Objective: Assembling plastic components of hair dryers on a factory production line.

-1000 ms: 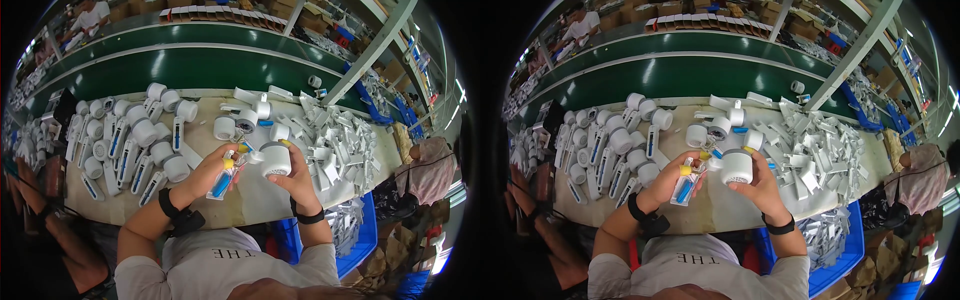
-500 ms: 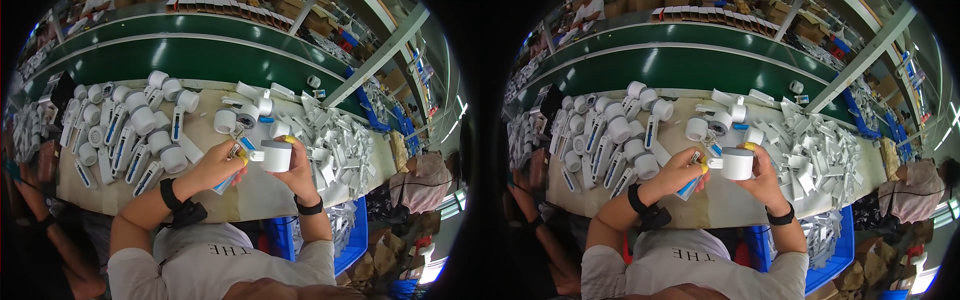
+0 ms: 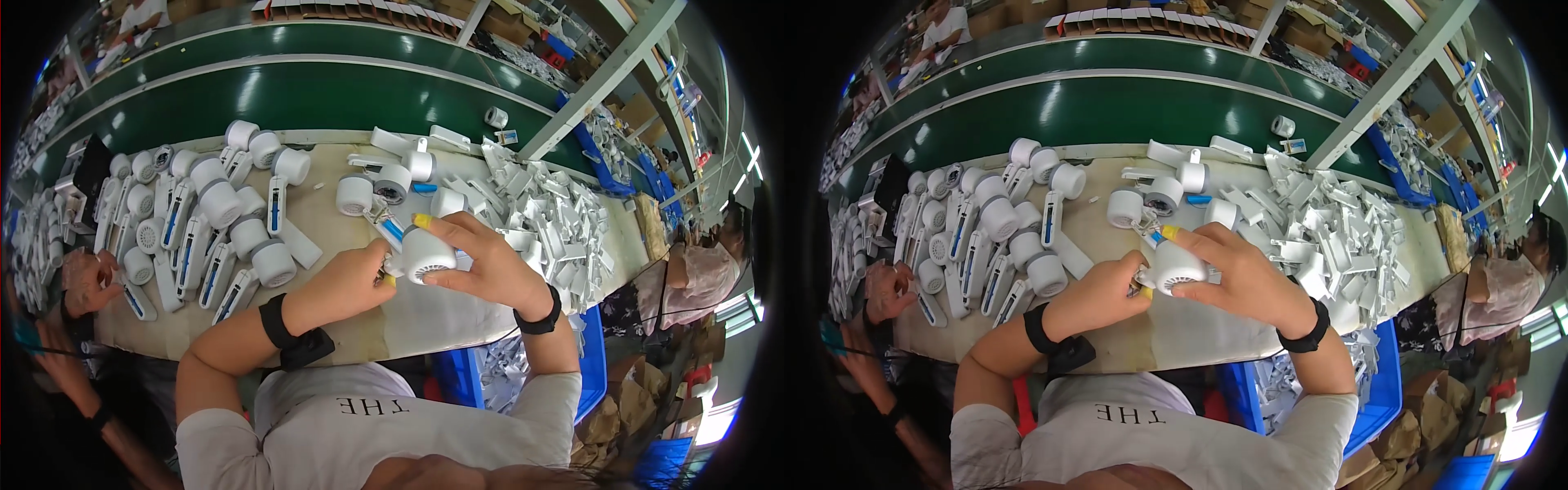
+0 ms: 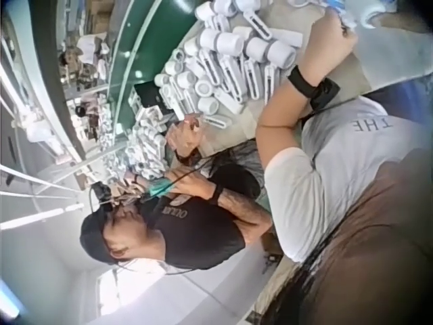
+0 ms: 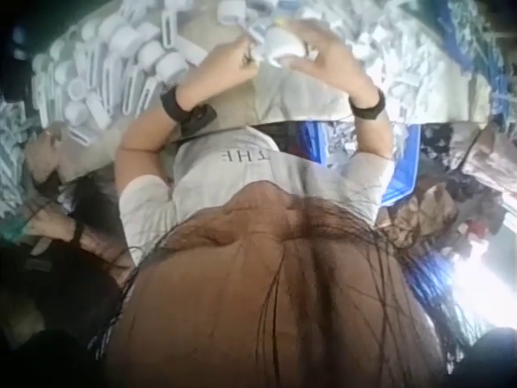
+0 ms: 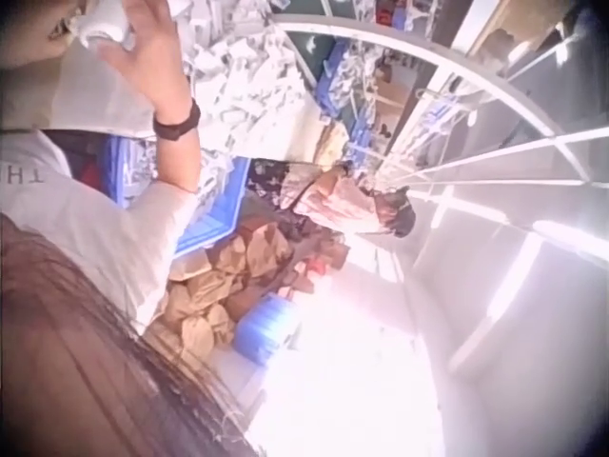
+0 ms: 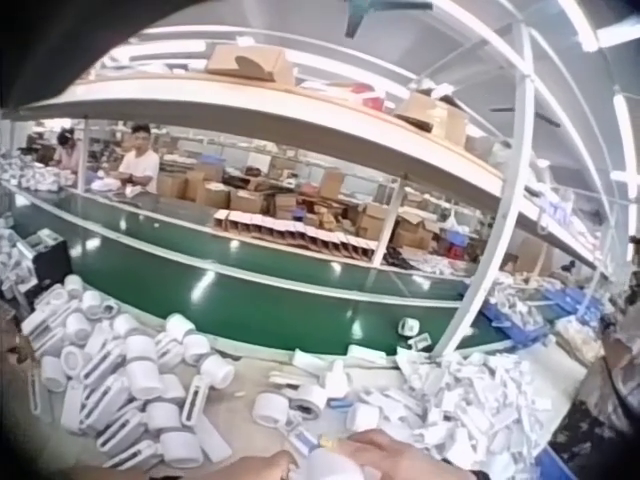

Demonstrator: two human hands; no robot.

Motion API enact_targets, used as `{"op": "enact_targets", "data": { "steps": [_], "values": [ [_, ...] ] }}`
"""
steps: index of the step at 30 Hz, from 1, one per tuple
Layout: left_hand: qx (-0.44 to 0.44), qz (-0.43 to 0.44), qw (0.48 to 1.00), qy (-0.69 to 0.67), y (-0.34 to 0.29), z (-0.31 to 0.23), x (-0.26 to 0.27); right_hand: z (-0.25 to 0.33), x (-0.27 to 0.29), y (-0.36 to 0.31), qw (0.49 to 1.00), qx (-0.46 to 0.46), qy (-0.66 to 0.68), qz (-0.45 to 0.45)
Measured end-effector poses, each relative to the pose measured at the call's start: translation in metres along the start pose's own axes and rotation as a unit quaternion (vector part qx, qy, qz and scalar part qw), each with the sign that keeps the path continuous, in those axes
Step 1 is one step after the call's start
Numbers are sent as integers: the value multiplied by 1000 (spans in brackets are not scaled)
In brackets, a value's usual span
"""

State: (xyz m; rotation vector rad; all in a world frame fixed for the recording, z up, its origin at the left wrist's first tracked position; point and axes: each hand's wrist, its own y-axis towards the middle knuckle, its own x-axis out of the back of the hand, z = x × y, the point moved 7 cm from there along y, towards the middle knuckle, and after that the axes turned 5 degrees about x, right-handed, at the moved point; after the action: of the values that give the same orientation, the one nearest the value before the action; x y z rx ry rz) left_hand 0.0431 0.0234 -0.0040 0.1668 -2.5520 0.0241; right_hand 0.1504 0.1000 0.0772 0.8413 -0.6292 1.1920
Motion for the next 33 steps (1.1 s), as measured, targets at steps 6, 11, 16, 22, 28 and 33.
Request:
{"op": "enact_targets", "data": {
  "steps": [6,11,16,22,28,33],
  "values": [
    [-17,26,999,-12,-5,0,-5,-17,-12,-1,999,-33,24,14],
    [101,97,957,-255,-4,24,-16,-26,-19,1,997,7,58,-47],
    [-11,-73,845,-530,18,15,-1,-38,-12,-12,952,-23,103,-289],
    [23,-145,852,-503,15,32,3,5,-35,-11,951,-7,-115,-287],
    [-19,-159,857,-490,8,26,-9,-2,-41,-9,942,26,-161,-292],
    [-38,-164,829,-534,3,16,-7,-7,-38,-13,945,-2,-89,-315]
  ]
}}
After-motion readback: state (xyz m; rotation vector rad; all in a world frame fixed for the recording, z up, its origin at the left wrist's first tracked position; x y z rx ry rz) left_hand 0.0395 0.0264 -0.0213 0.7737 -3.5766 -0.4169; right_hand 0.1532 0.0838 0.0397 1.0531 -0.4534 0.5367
